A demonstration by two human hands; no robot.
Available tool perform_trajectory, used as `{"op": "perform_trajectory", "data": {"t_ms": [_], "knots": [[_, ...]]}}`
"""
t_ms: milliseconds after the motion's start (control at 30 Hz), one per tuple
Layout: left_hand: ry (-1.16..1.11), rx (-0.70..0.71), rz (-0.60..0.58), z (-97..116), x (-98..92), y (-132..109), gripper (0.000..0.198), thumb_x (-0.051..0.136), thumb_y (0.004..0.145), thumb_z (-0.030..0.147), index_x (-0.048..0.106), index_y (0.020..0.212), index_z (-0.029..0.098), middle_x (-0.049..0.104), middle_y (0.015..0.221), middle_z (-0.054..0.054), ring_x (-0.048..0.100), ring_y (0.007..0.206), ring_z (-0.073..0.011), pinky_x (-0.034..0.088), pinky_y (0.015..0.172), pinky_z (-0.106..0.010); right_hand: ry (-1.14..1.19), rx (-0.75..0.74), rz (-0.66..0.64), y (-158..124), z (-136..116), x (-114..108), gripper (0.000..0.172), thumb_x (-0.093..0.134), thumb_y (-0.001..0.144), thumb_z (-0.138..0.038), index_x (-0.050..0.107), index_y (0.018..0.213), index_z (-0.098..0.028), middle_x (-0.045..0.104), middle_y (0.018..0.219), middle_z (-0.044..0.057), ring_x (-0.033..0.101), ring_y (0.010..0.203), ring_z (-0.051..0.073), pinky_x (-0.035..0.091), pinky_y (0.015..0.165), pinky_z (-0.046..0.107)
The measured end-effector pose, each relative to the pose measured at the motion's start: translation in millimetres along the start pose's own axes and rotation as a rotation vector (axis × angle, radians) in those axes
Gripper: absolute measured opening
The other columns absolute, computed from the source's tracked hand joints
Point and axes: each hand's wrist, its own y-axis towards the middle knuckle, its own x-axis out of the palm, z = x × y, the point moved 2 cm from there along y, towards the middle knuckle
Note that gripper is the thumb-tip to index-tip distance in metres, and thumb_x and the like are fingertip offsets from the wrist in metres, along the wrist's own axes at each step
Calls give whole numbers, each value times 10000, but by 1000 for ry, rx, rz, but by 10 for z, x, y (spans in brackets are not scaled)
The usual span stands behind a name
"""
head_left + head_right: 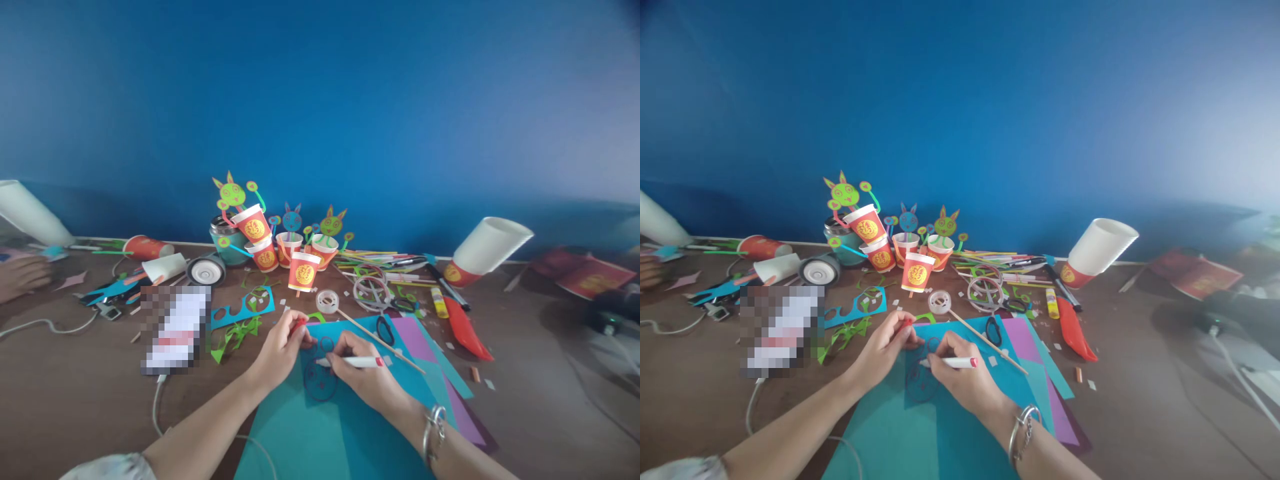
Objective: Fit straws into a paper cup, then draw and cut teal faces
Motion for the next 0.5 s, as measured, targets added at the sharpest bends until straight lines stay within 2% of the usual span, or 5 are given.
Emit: {"op": "perform_trajectory", "data": {"t_ms": [300,500], "knots": [[2,0,9,-16,-7,-5,255,463,874,418,462,975,184,560,758,-1,650,768,-194,543,734,-365,-25,4,-54,-12,-39,6,193,581,779,-282,489,638,-188,506,578,-33,398,523,102,288,468,225],[0,0,6,-10,-6,-4,251,460,878,411,458,980,182,554,757,3,649,762,-188,542,745,-371,25,18,-26,-6,-21,13,197,584,788,-303,488,660,-188,527,596,-28,415,537,105,304,482,226]]}}
